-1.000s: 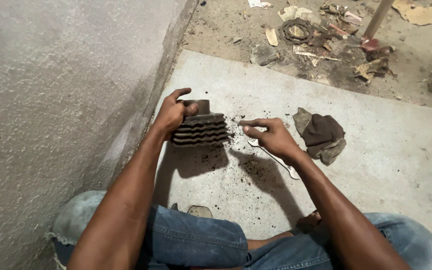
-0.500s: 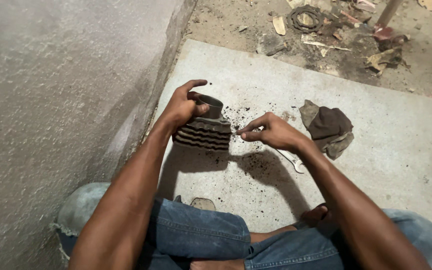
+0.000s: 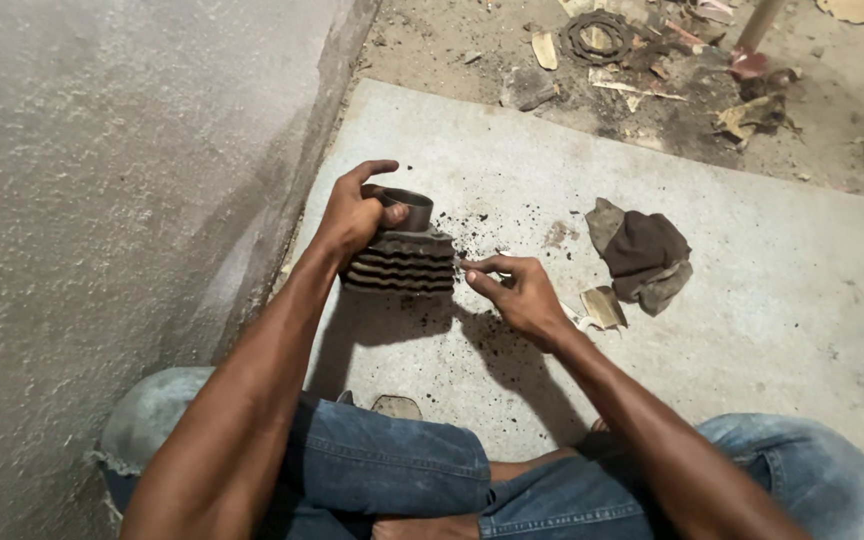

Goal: The person sits on the floor and cleans a cylindrical metal part with cooling fins using a small metal tool. They scrape the surface and crevices of the part to remove debris, occasionally rotating the object to access different areas.

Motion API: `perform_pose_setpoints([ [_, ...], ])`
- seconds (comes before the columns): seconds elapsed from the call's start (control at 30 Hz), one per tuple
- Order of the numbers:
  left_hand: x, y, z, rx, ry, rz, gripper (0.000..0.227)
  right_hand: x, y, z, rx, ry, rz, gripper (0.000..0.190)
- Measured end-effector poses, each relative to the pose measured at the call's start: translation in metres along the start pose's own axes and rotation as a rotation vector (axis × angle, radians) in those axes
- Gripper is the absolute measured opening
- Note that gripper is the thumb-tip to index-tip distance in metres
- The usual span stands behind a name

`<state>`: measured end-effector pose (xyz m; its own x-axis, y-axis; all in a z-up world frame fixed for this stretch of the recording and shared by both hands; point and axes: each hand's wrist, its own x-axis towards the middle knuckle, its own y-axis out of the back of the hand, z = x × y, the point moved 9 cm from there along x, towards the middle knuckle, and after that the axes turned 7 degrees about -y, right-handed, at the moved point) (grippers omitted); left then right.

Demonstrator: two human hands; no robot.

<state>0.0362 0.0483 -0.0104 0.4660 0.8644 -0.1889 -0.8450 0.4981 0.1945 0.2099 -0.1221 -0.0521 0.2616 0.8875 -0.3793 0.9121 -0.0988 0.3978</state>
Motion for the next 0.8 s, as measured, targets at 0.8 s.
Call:
perform_pose_setpoints([
  [0.8, -0.03, -0.004, -0.016, 0.073, 0.123, 0.273, 0.075, -0.028, 0.016, -0.049, -0.452, -0.113, -0.006, 0.031],
])
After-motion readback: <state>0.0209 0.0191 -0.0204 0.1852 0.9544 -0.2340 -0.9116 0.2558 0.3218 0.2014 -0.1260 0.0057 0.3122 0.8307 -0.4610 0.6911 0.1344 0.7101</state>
